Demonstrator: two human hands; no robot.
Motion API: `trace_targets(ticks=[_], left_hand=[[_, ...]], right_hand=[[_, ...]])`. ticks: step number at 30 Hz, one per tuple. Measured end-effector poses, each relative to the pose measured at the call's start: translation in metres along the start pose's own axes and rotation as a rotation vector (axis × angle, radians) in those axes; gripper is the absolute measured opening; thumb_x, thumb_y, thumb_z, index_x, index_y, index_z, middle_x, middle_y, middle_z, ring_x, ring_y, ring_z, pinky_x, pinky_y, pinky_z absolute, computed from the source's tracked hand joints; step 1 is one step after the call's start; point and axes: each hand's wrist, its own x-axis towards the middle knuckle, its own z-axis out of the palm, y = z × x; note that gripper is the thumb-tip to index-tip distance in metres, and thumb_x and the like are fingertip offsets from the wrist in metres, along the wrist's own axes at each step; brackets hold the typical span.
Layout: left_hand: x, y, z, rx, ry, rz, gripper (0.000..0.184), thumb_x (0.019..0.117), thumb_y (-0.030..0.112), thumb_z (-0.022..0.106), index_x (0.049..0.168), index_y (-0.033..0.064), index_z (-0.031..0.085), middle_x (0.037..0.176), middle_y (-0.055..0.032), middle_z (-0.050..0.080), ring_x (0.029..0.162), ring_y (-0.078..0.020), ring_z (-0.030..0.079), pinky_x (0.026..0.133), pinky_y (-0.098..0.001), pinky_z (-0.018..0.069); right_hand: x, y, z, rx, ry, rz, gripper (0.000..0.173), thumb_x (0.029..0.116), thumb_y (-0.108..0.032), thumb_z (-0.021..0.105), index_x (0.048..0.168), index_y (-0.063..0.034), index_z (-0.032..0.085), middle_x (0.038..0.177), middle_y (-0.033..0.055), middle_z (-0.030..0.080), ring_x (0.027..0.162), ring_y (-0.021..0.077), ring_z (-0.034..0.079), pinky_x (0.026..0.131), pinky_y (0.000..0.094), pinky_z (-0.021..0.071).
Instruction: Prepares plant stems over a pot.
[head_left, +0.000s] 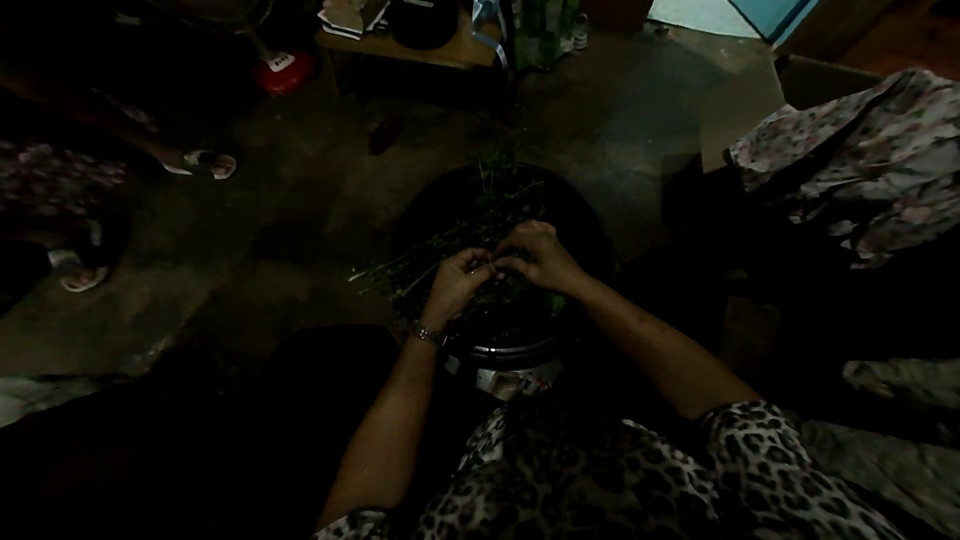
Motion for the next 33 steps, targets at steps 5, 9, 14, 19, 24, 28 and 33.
trace_targets(ticks=[5,9,14,19,24,28,33], left_hand=[[0.000,0.002,0.003,-0.051,-0.008,-0.032,0.009,0.0971,-0.003,0.063,0.105,0.0011,0.062,0.083,-0.0021,0.068,0.073,-0.0097,0.069,0.072,-0.0263,0.0607],[0.001,0.000,0.002,-0.068,-0.057,-0.047,0.006,0.1007,0.000,0.059,0.106,0.0021,0.060,0.088,-0.0043,0.070,0.075,-0.0118,0.069,0.073,-0.0274,0.0604],[0.000,0.002,0.003,-0.101,-0.074,-0.041,0.006,0.1011,0.000,0.057,0.101,0.0057,0.060,0.088,-0.0038,0.069,0.074,-0.0116,0.068,0.071,-0.0261,0.0595],[-0.003,0.007,0.005,-0.163,-0.059,-0.056,0.011,0.1014,-0.001,0.054,0.098,0.0076,0.060,0.089,-0.0035,0.069,0.077,-0.0111,0.068,0.073,-0.0256,0.0595],[-0.003,-0.001,-0.002,-0.176,-0.065,-0.040,0.012,0.1018,0.002,0.053,0.096,0.0100,0.061,0.088,-0.0014,0.070,0.076,-0.0093,0.068,0.070,-0.0233,0.0583],[-0.003,-0.001,-0.003,-0.261,-0.029,-0.031,0.012,0.1013,0.000,0.053,0.099,0.0101,0.059,0.089,-0.0023,0.070,0.078,-0.0105,0.069,0.073,-0.0250,0.0592],[-0.006,0.001,-0.003,-0.276,0.007,-0.049,0.025,0.1028,0.002,0.054,0.125,0.0110,0.061,0.093,0.0003,0.070,0.081,-0.0082,0.069,0.077,-0.0248,0.0590]], right_hand=[[0.000,-0.003,0.000,0.057,-0.004,0.045,0.014,0.0966,-0.013,0.069,0.102,-0.0033,0.076,0.103,0.0120,0.073,0.108,0.0297,0.064,0.106,0.0593,0.0350],[0.004,-0.008,-0.008,0.164,-0.018,0.238,0.015,0.0992,-0.009,0.064,0.105,0.0015,0.072,0.104,0.0161,0.070,0.104,0.0290,0.064,0.103,0.0521,0.0450],[0.005,-0.016,-0.006,0.211,0.003,0.369,0.017,0.1027,-0.010,0.059,0.108,0.0025,0.068,0.106,0.0181,0.067,0.103,0.0303,0.063,0.095,0.0491,0.0502],[0.005,-0.013,0.001,0.252,0.068,0.396,0.021,0.1059,-0.014,0.055,0.110,0.0034,0.066,0.105,0.0166,0.067,0.096,0.0231,0.065,0.088,0.0411,0.0540],[0.012,-0.007,-0.011,0.272,0.260,0.467,0.022,0.1065,-0.013,0.053,0.111,0.0057,0.064,0.102,0.0133,0.066,0.089,0.0133,0.062,0.083,0.0310,0.0527],[0.011,-0.004,-0.023,0.283,0.283,0.416,0.015,0.1029,-0.007,0.058,0.106,0.0041,0.068,0.100,0.0095,0.068,0.087,0.0063,0.062,0.081,0.0235,0.0526],[0.007,-0.004,-0.026,0.339,0.220,0.300,0.011,0.1004,-0.005,0.061,0.102,0.0034,0.068,0.092,0.0046,0.067,0.079,-0.0002,0.061,0.074,0.0170,0.0526]])
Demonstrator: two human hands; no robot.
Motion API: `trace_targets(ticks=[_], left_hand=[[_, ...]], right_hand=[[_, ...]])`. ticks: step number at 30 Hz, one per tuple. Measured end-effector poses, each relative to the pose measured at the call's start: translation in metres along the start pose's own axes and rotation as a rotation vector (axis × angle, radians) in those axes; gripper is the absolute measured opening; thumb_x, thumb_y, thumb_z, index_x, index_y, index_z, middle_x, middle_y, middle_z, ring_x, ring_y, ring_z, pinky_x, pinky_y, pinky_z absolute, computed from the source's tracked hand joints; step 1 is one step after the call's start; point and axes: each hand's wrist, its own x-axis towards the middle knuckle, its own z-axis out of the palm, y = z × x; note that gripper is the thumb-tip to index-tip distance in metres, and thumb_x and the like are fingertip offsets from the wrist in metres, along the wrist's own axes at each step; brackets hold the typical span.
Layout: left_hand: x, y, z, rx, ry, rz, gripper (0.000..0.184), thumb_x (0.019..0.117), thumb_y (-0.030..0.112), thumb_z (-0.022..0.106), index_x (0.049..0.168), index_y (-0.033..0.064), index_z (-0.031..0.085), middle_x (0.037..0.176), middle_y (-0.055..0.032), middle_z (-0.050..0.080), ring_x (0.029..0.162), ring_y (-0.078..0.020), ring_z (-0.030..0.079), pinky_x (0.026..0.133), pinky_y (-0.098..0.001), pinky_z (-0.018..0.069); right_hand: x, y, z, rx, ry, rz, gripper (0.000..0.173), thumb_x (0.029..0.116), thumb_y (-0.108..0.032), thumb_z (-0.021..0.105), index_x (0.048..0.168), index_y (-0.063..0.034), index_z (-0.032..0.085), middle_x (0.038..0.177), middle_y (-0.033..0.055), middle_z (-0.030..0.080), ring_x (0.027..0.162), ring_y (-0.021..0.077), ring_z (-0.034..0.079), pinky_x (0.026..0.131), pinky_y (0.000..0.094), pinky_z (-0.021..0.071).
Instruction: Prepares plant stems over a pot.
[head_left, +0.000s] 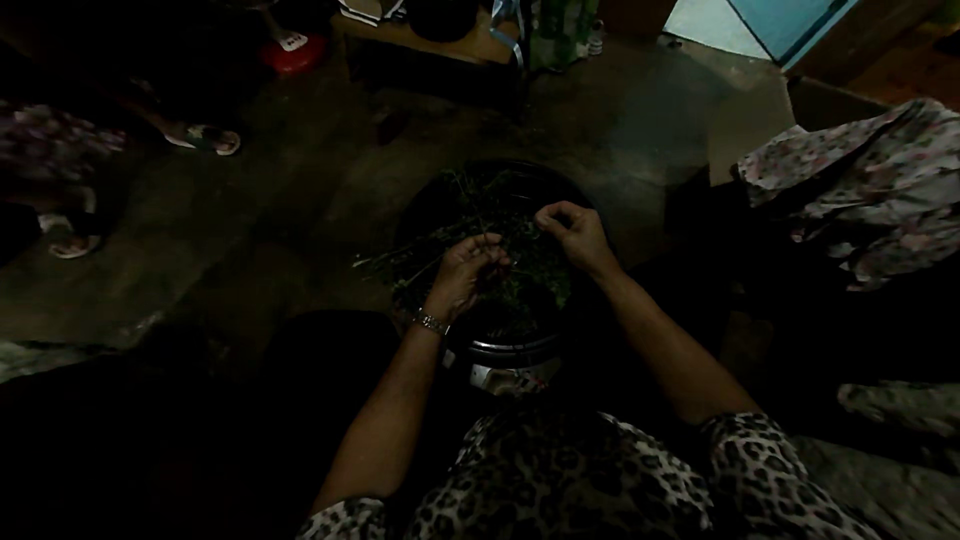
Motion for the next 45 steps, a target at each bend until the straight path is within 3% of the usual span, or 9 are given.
trace_targets(ticks=[6,8,14,20,28,36,40,42,45], left_hand=[[0.002,-0.003,0.001,-0.008,0.044,-0.002,0.016,0.1020,0.000,0.053,0.112,0.0091,0.061,0.101,-0.0039,0.068,0.087,-0.0135,0.070,0.081,-0.0291,0.0597],[0.002,-0.003,0.002,0.010,0.029,-0.008,0.016,0.1019,-0.001,0.052,0.111,0.0092,0.061,0.100,-0.0035,0.068,0.086,-0.0127,0.069,0.080,-0.0285,0.0594],[0.003,-0.007,-0.001,-0.002,-0.012,0.010,0.019,0.0999,-0.004,0.051,0.105,0.0100,0.062,0.091,-0.0019,0.069,0.081,-0.0112,0.069,0.078,-0.0278,0.0597],[0.004,-0.009,0.004,0.109,0.010,-0.036,0.017,0.1054,0.016,0.052,0.118,0.0129,0.062,0.084,0.0038,0.061,0.062,-0.0018,0.053,0.056,-0.0160,0.0468],[0.006,-0.012,0.009,0.115,0.097,0.021,0.006,0.1035,0.014,0.060,0.099,0.0132,0.064,0.078,0.0040,0.061,0.055,-0.0014,0.051,0.049,-0.0149,0.0435],[0.004,-0.009,0.002,-0.145,0.058,0.031,0.010,0.1043,0.013,0.055,0.099,0.0172,0.063,0.068,0.0087,0.051,0.053,0.0000,0.045,0.052,-0.0138,0.0427],[0.008,-0.010,0.003,-0.201,0.020,-0.008,0.015,0.1034,0.010,0.053,0.095,0.0151,0.065,0.072,0.0068,0.056,0.054,-0.0001,0.046,0.052,-0.0139,0.0438],[0.008,-0.009,0.004,-0.221,-0.002,-0.050,0.016,0.1035,0.009,0.053,0.094,0.0139,0.064,0.075,0.0050,0.058,0.055,-0.0008,0.048,0.053,-0.0141,0.0452],[0.009,-0.010,0.003,-0.218,-0.045,-0.075,0.017,0.1030,0.009,0.051,0.094,0.0136,0.064,0.077,0.0044,0.059,0.058,-0.0021,0.051,0.055,-0.0157,0.0472]], right_hand=[[0.002,0.009,-0.002,-0.394,-0.252,0.018,0.030,0.1025,-0.026,0.063,0.112,0.0000,0.075,0.112,0.0200,0.068,0.110,0.0363,0.063,0.099,0.0597,0.0458],[0.001,0.017,0.007,-0.416,-0.264,0.009,0.035,0.0998,-0.030,0.068,0.121,-0.0021,0.072,0.123,0.0222,0.063,0.118,0.0404,0.059,0.102,0.0630,0.0446],[-0.008,0.010,0.026,-0.281,-0.265,-0.088,0.024,0.1034,-0.015,0.059,0.110,0.0033,0.073,0.112,0.0192,0.070,0.109,0.0325,0.066,0.100,0.0516,0.0498],[-0.011,0.017,0.032,-0.420,-0.324,-0.224,0.025,0.1034,-0.010,0.052,0.111,0.0060,0.071,0.108,0.0212,0.072,0.106,0.0355,0.068,0.101,0.0557,0.0495],[-0.011,0.018,0.039,-0.729,-0.069,-0.489,0.016,0.0941,-0.013,0.063,0.088,0.0003,0.069,0.086,0.0155,0.070,0.085,0.0348,0.068,0.085,0.0559,0.0500],[0.004,0.012,0.006,-0.413,-0.402,0.204,0.047,0.1067,-0.034,0.056,0.131,0.0057,0.062,0.127,0.0252,0.064,0.114,0.0379,0.065,0.101,0.0569,0.0500],[0.000,0.003,0.012,-0.030,-0.304,0.202,0.046,0.1019,-0.021,0.065,0.141,-0.0001,0.052,0.122,0.0148,0.063,0.101,0.0162,0.063,0.090,0.0333,0.0543],[0.000,0.002,0.013,0.112,-0.320,0.202,0.052,0.1032,-0.015,0.062,0.151,-0.0039,0.045,0.139,0.0148,0.059,0.116,0.0160,0.063,0.098,0.0318,0.0532],[0.002,0.006,0.013,0.246,-0.351,0.158,0.044,0.1032,-0.006,0.057,0.147,-0.0022,0.050,0.135,0.0124,0.062,0.115,0.0138,0.063,0.098,0.0297,0.0538]])
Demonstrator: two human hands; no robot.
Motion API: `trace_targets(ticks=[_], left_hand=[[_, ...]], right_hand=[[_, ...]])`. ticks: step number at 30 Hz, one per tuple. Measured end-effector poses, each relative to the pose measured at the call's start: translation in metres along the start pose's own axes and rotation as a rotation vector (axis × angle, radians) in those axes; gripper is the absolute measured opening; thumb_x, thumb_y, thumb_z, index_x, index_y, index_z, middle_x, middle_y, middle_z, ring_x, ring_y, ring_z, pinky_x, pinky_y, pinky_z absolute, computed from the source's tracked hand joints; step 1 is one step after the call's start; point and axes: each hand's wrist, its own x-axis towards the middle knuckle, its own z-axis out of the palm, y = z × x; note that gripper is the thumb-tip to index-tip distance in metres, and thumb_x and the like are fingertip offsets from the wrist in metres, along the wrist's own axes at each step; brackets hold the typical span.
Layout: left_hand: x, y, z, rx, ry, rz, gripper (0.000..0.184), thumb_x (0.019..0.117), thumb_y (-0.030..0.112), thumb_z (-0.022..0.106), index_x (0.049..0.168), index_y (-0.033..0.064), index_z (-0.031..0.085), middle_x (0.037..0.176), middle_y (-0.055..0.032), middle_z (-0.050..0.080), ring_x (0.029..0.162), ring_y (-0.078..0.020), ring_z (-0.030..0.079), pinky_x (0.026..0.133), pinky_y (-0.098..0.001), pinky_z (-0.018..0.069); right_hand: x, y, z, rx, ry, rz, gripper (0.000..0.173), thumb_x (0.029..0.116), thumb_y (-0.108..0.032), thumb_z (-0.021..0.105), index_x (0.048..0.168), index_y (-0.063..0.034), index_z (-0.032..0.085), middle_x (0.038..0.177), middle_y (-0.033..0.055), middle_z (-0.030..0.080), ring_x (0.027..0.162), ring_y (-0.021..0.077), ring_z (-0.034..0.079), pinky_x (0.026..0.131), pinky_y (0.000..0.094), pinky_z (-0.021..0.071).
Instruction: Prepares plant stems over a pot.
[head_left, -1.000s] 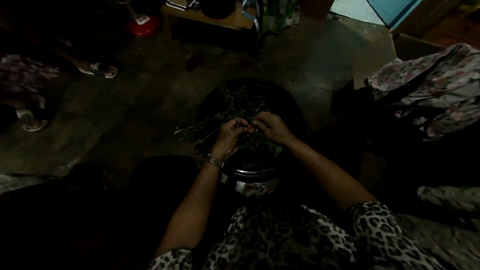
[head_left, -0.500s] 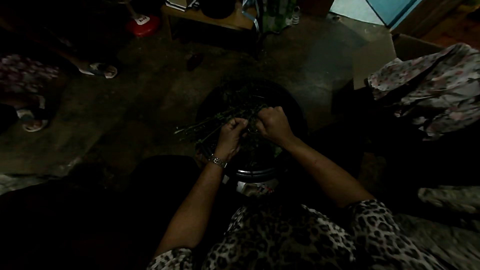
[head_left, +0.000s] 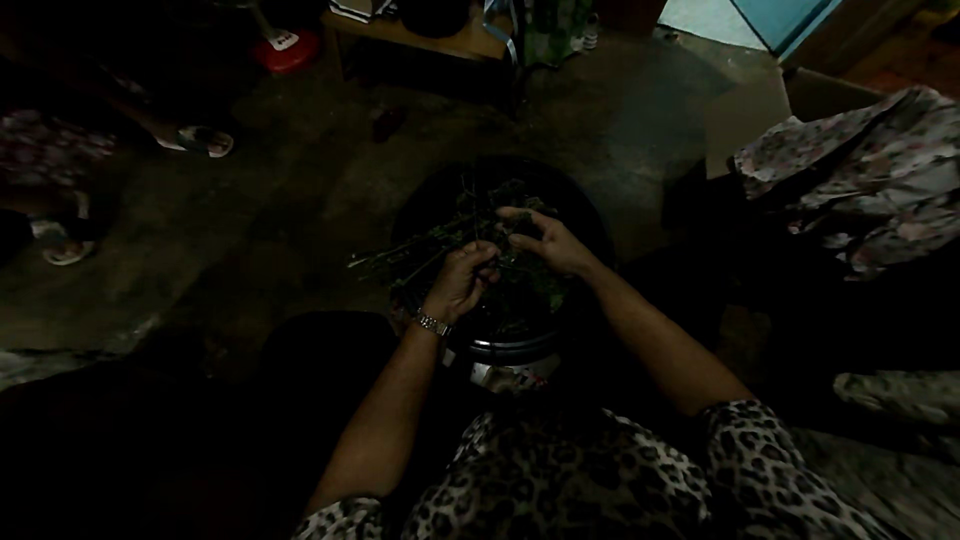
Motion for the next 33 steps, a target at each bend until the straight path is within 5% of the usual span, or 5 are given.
trace_targets(ticks=[6,13,20,25,33], left_hand=[[0.000,0.000,-0.001,-0.023,-0.066,0.009,0.021,0.1031,0.015,0.048,0.089,0.0134,0.064,0.066,0.0071,0.051,0.049,0.0004,0.044,0.046,-0.0126,0.0402],[-0.004,-0.001,0.000,0.184,0.052,0.047,0.010,0.1028,0.014,0.058,0.100,0.0121,0.067,0.071,0.0058,0.057,0.047,0.0009,0.041,0.042,-0.0128,0.0359],[-0.010,0.004,0.000,0.341,0.151,0.078,0.007,0.1005,0.019,0.065,0.098,0.0153,0.070,0.068,0.0061,0.056,0.047,-0.0001,0.041,0.042,-0.0145,0.0343],[-0.011,0.006,0.001,0.497,0.142,0.129,0.006,0.0995,0.018,0.067,0.099,0.0128,0.071,0.083,0.0051,0.066,0.064,0.0000,0.054,0.057,-0.0166,0.0459],[-0.005,0.009,0.004,0.553,0.172,0.152,0.004,0.0970,0.011,0.070,0.097,0.0065,0.071,0.075,0.0045,0.063,0.059,0.0001,0.050,0.053,-0.0156,0.0420]], right_hand=[[-0.002,-0.003,0.000,-0.088,0.051,0.053,0.016,0.1010,-0.008,0.063,0.110,0.0040,0.068,0.097,0.0055,0.070,0.086,0.0030,0.065,0.082,0.0230,0.0552],[-0.005,-0.011,-0.004,-0.328,0.007,0.066,0.028,0.0994,-0.003,0.063,0.126,0.0032,0.063,0.115,0.0165,0.068,0.099,0.0164,0.067,0.090,0.0331,0.0561],[-0.004,-0.005,-0.025,-0.378,0.571,-0.133,0.025,0.1043,-0.008,0.049,0.123,0.0052,0.060,0.120,0.0208,0.060,0.110,0.0236,0.061,0.094,0.0362,0.0521],[-0.005,0.000,-0.019,-0.604,0.213,-0.253,0.025,0.1026,-0.021,0.059,0.110,-0.0038,0.076,0.128,0.0184,0.062,0.126,0.0406,0.050,0.104,0.0624,0.0397],[-0.006,0.000,-0.014,-0.721,0.056,-0.234,0.026,0.1022,-0.011,0.057,0.123,-0.0068,0.073,0.133,0.0215,0.059,0.133,0.0465,0.046,0.106,0.0682,0.0344]])
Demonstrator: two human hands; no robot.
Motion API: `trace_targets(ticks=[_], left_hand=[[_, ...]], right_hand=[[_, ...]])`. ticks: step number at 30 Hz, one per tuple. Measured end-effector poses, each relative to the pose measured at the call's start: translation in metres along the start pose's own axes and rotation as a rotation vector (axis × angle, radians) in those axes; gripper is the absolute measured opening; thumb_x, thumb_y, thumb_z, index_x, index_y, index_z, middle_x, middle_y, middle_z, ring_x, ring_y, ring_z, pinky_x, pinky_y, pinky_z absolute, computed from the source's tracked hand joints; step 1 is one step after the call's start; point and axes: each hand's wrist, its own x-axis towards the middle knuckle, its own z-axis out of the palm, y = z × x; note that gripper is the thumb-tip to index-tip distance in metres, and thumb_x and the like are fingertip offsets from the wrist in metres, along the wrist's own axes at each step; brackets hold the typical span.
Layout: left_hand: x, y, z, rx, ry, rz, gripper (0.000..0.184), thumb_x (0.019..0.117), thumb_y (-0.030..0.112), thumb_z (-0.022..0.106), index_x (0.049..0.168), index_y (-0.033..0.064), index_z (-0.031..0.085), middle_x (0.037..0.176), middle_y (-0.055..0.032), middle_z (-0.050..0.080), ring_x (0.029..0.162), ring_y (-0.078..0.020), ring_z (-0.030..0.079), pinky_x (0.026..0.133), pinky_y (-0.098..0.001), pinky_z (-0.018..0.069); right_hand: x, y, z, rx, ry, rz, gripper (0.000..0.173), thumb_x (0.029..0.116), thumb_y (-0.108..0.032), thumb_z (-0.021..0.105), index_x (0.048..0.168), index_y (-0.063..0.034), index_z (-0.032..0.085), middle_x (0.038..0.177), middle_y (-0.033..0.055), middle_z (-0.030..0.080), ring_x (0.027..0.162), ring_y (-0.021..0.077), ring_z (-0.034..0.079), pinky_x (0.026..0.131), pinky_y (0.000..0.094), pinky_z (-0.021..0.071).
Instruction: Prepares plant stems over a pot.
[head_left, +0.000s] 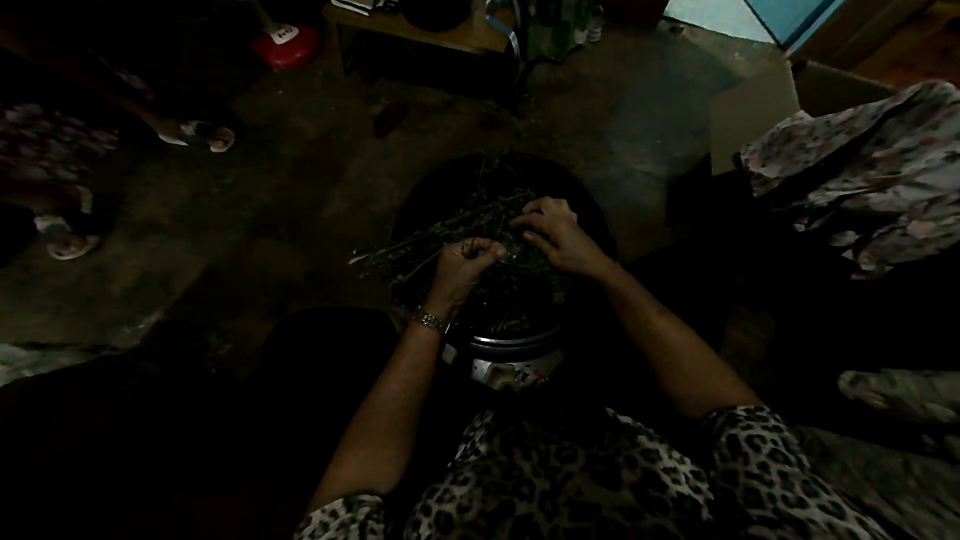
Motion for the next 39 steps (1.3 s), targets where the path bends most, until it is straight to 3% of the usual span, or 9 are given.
trace_targets(ticks=[6,11,15,17,20,25,28,34,39], left_hand=[[-0.001,0.000,-0.001,0.026,-0.051,0.050,0.003,0.0959,0.006,0.069,0.093,0.0058,0.071,0.076,0.0046,0.064,0.061,0.0004,0.051,0.055,-0.0159,0.0431],[-0.003,0.004,-0.001,0.041,-0.062,0.040,0.005,0.0950,0.005,0.070,0.090,0.0055,0.071,0.072,0.0055,0.063,0.059,0.0007,0.052,0.055,-0.0156,0.0431],[-0.002,0.004,-0.003,0.055,-0.060,0.028,0.004,0.0951,0.007,0.071,0.092,0.0057,0.073,0.072,0.0051,0.063,0.059,0.0004,0.051,0.055,-0.0163,0.0436],[-0.002,0.004,-0.003,0.069,-0.060,0.019,0.004,0.0948,0.007,0.072,0.091,0.0064,0.072,0.071,0.0055,0.062,0.058,0.0003,0.050,0.054,-0.0161,0.0428],[-0.002,0.006,-0.005,0.108,-0.089,-0.010,0.003,0.0945,0.007,0.072,0.092,0.0066,0.072,0.070,0.0058,0.061,0.055,0.0012,0.047,0.051,-0.0152,0.0391],[-0.004,0.011,-0.006,0.145,-0.126,-0.057,0.005,0.0958,0.007,0.070,0.093,0.0047,0.072,0.074,0.0042,0.064,0.060,0.0004,0.052,0.056,-0.0170,0.0439],[-0.003,0.010,-0.007,0.141,-0.174,-0.055,0.005,0.0958,0.007,0.070,0.093,0.0041,0.073,0.074,0.0039,0.064,0.061,-0.0002,0.053,0.057,-0.0175,0.0451],[-0.001,0.008,-0.008,0.116,-0.214,-0.041,0.005,0.0951,0.005,0.071,0.091,0.0045,0.073,0.074,0.0041,0.067,0.061,0.0002,0.054,0.057,-0.0169,0.0460],[-0.004,0.015,-0.013,0.161,-0.244,-0.005,0.005,0.0954,0.005,0.068,0.092,0.0044,0.072,0.075,0.0028,0.065,0.061,-0.0014,0.054,0.057,-0.0186,0.0465]], right_hand=[[-0.001,-0.001,0.003,-0.014,-0.045,-0.059,0.025,0.1009,-0.009,0.060,0.122,-0.0114,0.075,0.131,0.0247,0.059,0.130,0.0482,0.047,0.105,0.0690,0.0366],[-0.001,0.002,0.006,-0.012,-0.070,-0.106,0.018,0.0983,-0.011,0.064,0.110,-0.0092,0.077,0.123,0.0243,0.060,0.124,0.0476,0.050,0.100,0.0694,0.0393],[-0.002,-0.006,-0.002,0.190,-0.214,-0.018,0.033,0.1062,-0.014,0.051,0.134,-0.0027,0.066,0.135,0.0225,0.062,0.133,0.0411,0.051,0.116,0.0619,0.0315],[-0.003,-0.004,0.001,0.296,-0.226,-0.033,0.034,0.1042,-0.017,0.059,0.134,-0.0001,0.062,0.130,0.0176,0.065,0.122,0.0264,0.061,0.108,0.0441,0.0473],[-0.003,-0.005,0.008,0.406,-0.186,-0.043,0.023,0.0980,-0.006,0.066,0.119,0.0043,0.067,0.117,0.0146,0.069,0.108,0.0165,0.067,0.098,0.0345,0.0543],[-0.002,-0.012,-0.002,0.314,-0.212,0.022,0.013,0.0972,-0.005,0.067,0.107,0.0023,0.072,0.104,0.0113,0.072,0.092,0.0128,0.067,0.085,0.0310,0.0558],[-0.003,-0.011,-0.004,0.323,-0.239,0.036,0.012,0.0968,-0.003,0.066,0.106,0.0030,0.072,0.105,0.0128,0.072,0.097,0.0153,0.068,0.090,0.0344,0.0558],[-0.004,-0.007,-0.003,0.347,-0.229,0.007,0.011,0.0935,0.000,0.067,0.103,0.0030,0.072,0.101,0.0119,0.072,0.092,0.0135,0.067,0.086,0.0332,0.0559],[-0.003,-0.014,-0.006,0.296,-0.138,0.210,0.010,0.0934,-0.004,0.067,0.097,0.0044,0.071,0.093,0.0128,0.070,0.081,0.0157,0.065,0.076,0.0363,0.0555]])
